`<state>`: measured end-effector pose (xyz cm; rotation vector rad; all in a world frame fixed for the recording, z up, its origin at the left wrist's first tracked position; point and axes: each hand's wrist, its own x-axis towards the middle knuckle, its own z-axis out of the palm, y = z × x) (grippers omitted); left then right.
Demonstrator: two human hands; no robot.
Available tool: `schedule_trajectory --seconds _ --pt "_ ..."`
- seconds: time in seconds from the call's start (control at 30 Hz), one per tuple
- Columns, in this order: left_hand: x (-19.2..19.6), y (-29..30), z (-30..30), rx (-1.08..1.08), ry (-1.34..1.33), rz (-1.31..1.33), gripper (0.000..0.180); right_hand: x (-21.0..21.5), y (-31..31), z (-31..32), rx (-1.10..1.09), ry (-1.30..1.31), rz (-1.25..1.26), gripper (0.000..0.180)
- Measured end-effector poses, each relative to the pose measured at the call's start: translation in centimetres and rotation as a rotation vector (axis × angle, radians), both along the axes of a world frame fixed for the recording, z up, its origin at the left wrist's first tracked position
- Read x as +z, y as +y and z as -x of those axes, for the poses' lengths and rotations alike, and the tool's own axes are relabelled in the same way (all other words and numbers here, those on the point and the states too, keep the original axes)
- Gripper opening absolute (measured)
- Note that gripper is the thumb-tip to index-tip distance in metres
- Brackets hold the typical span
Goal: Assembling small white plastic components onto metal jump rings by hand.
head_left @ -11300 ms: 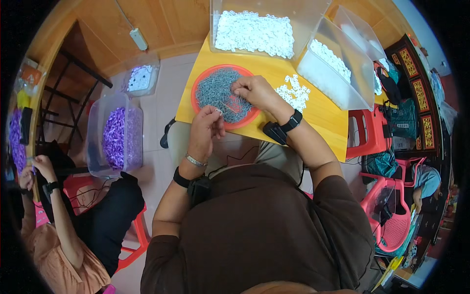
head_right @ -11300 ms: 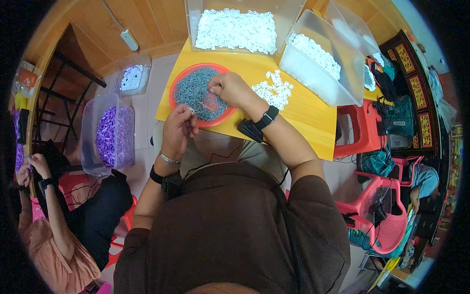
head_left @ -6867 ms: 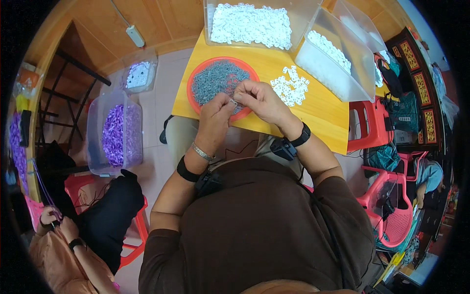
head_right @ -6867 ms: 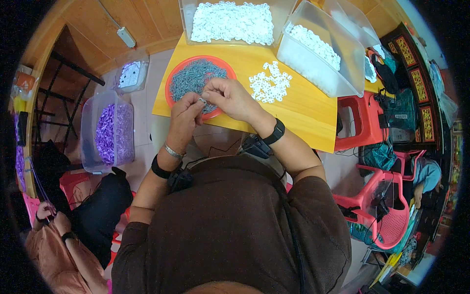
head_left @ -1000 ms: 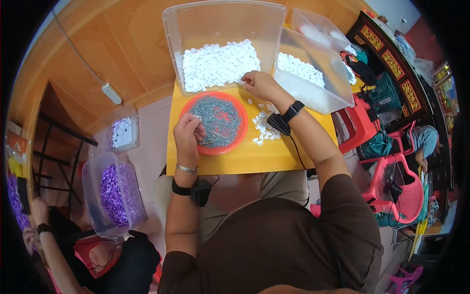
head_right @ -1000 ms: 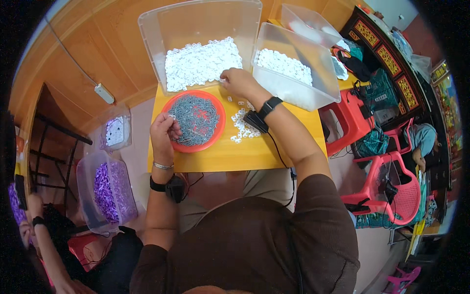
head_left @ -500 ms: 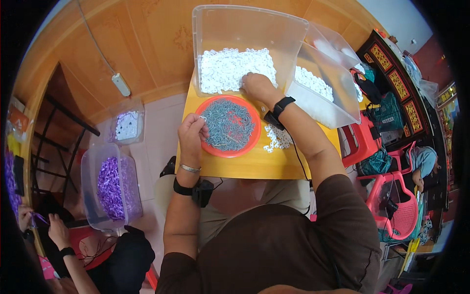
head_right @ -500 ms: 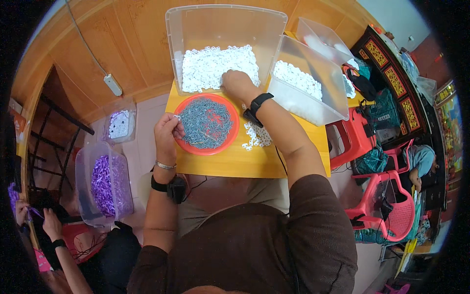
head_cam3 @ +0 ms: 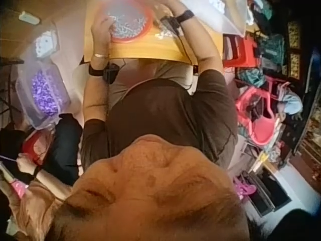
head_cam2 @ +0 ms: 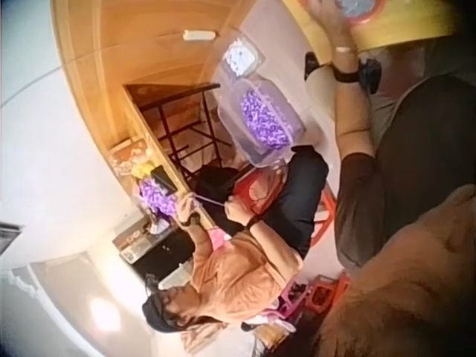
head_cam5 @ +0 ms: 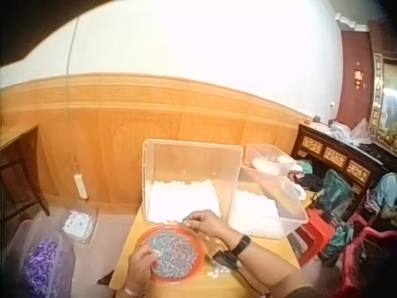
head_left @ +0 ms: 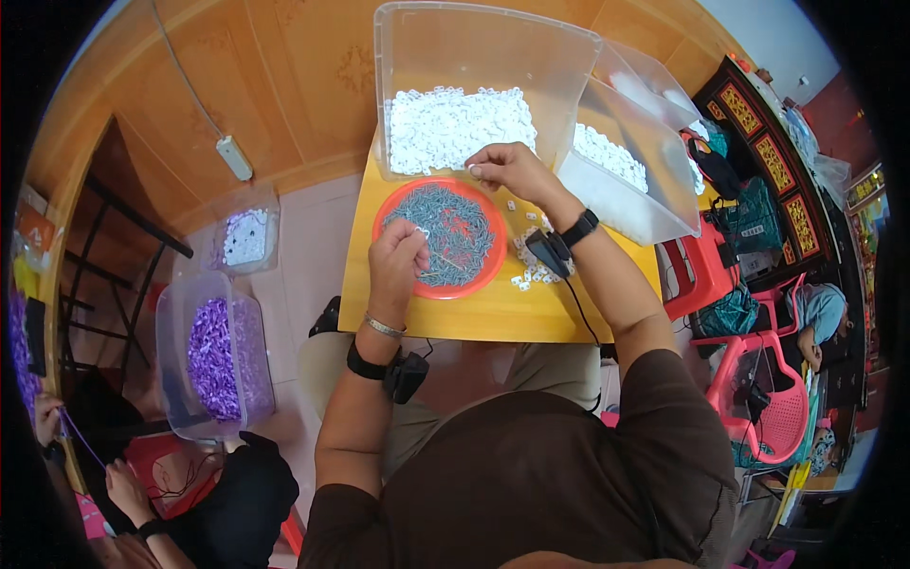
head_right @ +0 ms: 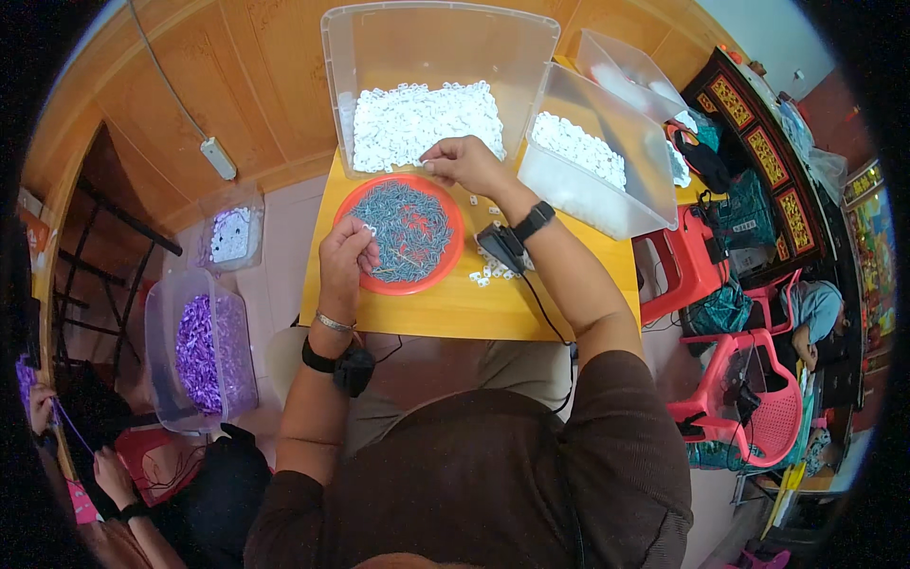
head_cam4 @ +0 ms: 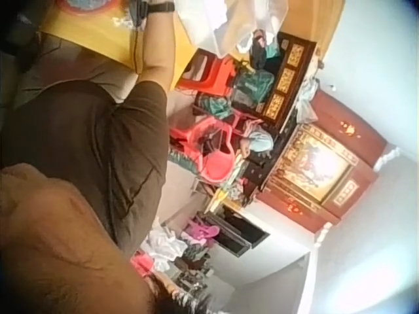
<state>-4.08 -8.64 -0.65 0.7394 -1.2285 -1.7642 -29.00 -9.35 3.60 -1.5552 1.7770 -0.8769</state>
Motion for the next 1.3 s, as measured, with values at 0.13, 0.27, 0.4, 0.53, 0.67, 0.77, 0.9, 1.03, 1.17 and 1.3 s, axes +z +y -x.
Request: schedule_trajectory --seconds 0.13,0.27,0.4,0.53,0.67,0.77,0.9,1.03,1.17,1.3 --pt "-0.2 0.2 0.4 -0.028 -0.028 0.031 0.011 -0.1 1.8 -1.8 0.118 -0.535 -0.034 0.02" --pt "0.1 0.6 1.3 -0.044 -0.011 -0.002 0.012 0.2 2.7 -3.6 0.166 -0.636 -0.009 0.023" --pt "0.3 0.6 2.0 -0.05 0.006 -0.007 0.013 0.5 3.4 -4.7 0.179 -0.644 0.035 0.023" --pt "0.3 0.6 2.4 -0.07 -0.021 0.039 0.013 0.0 3.7 -5.0 0.214 -0.69 0.014 0.023" --pt "0.4 0.5 2.3 -0.08 -0.017 -0.006 0.013 -0.1 3.9 -5.1 0.18 -0.659 0.018 0.023" --pt "0.3 0.2 1.9 -0.106 0.044 0.01 0.015 -0.7 4.0 -5.6 0.215 -0.585 0.006 0.023" --pt "0.2 0.0 1.6 -0.141 0.154 -0.079 0.017 -0.7 4.2 -6.3 0.351 -0.647 0.03 0.023" --pt "-0.1 -0.4 1.3 -0.213 0.291 -0.172 0.016 -0.7 4.2 -6.1 0.394 -0.732 -0.026 0.02" --pt "-0.2 -0.3 1.4 -0.219 0.312 -0.203 0.016 -1.6 3.7 -5.8 0.368 -0.596 0.065 0.016" --pt "0.5 0.1 1.5 -0.173 0.223 -0.185 0.015 -1.6 3.5 -5.5 0.218 -0.65 -0.003 0.015"
